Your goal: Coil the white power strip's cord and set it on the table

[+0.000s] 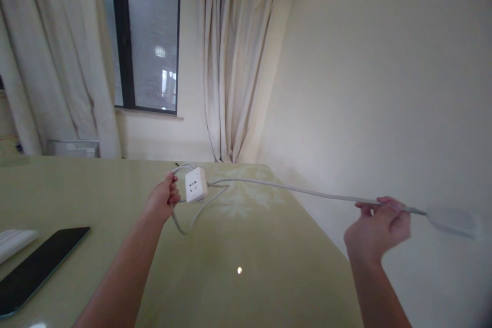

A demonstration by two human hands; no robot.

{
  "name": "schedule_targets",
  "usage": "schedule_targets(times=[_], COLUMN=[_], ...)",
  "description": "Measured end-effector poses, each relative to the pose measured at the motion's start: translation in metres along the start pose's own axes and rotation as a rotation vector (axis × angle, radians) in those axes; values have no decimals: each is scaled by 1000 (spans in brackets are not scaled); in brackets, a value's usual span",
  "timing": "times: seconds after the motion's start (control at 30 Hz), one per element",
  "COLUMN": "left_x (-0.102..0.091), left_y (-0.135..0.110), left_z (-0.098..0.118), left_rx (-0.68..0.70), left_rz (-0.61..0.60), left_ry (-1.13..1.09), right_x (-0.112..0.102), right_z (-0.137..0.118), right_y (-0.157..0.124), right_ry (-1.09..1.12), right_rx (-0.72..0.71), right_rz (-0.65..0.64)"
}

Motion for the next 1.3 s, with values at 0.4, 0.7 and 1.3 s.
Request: schedule_targets(times=[0.4, 0.7, 1.3], left_x=[3, 47, 21], left_y=[-13, -43, -63], left_z=[12, 13, 51], left_rx=[-191, -149, 144], left_rz=[-85, -227, -196], left_ry=[-391, -412, -601], right_x=[-13, 88, 161], right_z=[-17, -57, -51], right_y=[-60, -162, -147], right_ry=[-222, 276, 349], right_rx=[9, 448, 293], right_rz=[-829, -1244, -963])
Point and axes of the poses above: each hand's wrist, its own y-axis towards the middle knuckle, its own x-axis out of the palm, z = x × y, the point moved 3 cm from there along y, towards the middle knuckle, and after that the axes turned 9 degrees about -x, right-handed, at the moved point
